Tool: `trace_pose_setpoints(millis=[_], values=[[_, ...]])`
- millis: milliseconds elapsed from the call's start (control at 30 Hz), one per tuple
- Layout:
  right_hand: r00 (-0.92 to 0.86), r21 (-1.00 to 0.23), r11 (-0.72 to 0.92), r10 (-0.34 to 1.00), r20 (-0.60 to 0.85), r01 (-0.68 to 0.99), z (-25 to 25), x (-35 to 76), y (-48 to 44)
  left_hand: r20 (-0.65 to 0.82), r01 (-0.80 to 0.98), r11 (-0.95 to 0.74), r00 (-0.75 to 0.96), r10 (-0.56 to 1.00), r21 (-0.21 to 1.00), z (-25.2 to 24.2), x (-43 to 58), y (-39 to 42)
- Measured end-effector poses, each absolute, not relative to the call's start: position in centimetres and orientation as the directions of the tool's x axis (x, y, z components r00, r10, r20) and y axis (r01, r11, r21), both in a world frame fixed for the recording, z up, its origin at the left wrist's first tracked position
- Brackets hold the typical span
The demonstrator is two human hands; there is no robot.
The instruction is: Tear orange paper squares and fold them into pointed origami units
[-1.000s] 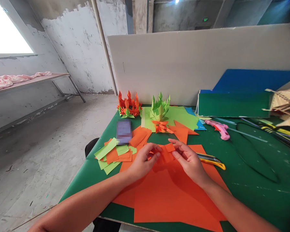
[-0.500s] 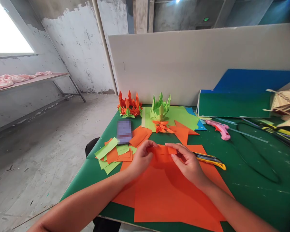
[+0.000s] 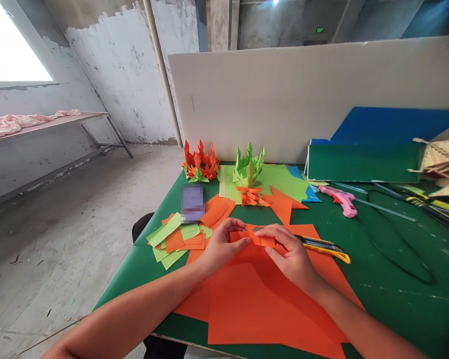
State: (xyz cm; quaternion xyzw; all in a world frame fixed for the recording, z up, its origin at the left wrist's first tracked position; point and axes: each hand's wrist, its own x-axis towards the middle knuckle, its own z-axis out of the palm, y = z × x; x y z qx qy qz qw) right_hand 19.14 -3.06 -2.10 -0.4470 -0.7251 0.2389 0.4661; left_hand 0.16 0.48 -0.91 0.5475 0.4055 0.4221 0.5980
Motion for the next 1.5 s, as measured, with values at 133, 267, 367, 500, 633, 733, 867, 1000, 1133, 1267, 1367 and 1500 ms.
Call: trace_pose_setpoints(millis=[133, 267, 367, 500, 633, 733, 867, 1000, 1133, 1267, 1367, 1500], values=[[-0.172, -0.755, 0.493, 0.867, 0.468, 0.433, -2.3, 19.2, -3.1, 0.003, -0.053, 0.014, 0.3, 0.954, 0.998, -1.1, 0.2, 0.4], [-0.187, -0.74, 0.499, 0.863, 0.469, 0.451, -2.4, 19.2, -3.1, 0.05, -0.045, -0.039, 0.289, 0.956, 0.998, -1.5, 0.3, 0.6], [-0.203, -0.725, 0.506, 0.86, 0.469, 0.468, -2.4, 19.2, -3.1, 0.067, -0.041, -0.057, 0.29, 0.955, 0.998, -1.7, 0.3, 0.7], [-0.216, -0.713, 0.502, 0.862, 0.458, 0.489, -2.5, 19.2, -3.0, 0.059, -0.026, -0.054, 0.297, 0.953, 0.998, -1.5, 0.3, 0.6], [-0.226, -0.709, 0.5, 0.864, 0.45, 0.497, -2.6, 19.2, -2.9, 0.043, -0.022, -0.039, 0.303, 0.952, 0.999, -1.5, 0.3, 0.5], [-0.222, -0.715, 0.488, 0.871, 0.439, 0.5, -2.6, 19.1, -3.0, 0.032, -0.002, -0.033, 0.311, 0.95, 0.999, -1.7, 0.4, 0.4], [-0.177, -0.76, 0.431, 0.901, 0.397, 0.486, -2.6, 18.8, -3.1, 0.052, 0.02, -0.061, 0.309, 0.95, 0.998, -2.0, 0.5, 0.2], [-0.11, -0.814, 0.373, 0.925, 0.364, 0.445, -2.7, 18.4, -3.2, 0.107, 0.02, -0.119, 0.316, 0.943, 0.993, -2.2, 0.5, 0.0], [-0.047, -0.845, 0.338, 0.935, 0.352, 0.415, -2.7, 18.2, -3.3, 0.131, 0.037, -0.149, 0.31, 0.942, 0.988, -2.2, 0.6, -0.3], [-0.002, -0.875, 0.309, 0.943, 0.332, 0.373, -2.6, 17.9, -3.3, 0.149, 0.052, -0.173, 0.309, 0.939, 0.984, -2.2, 0.7, -0.4], [0.021, -0.899, 0.287, 0.95, 0.312, 0.331, -2.7, 17.7, -3.1, 0.151, 0.055, -0.178, 0.321, 0.935, 0.983, -2.2, 0.7, -0.5], [0.039, -0.92, 0.268, 0.956, 0.291, 0.288, -2.8, 17.6, -3.1, 0.164, 0.023, -0.181, 0.329, 0.93, 0.983, -2.0, 0.8, -0.5]])
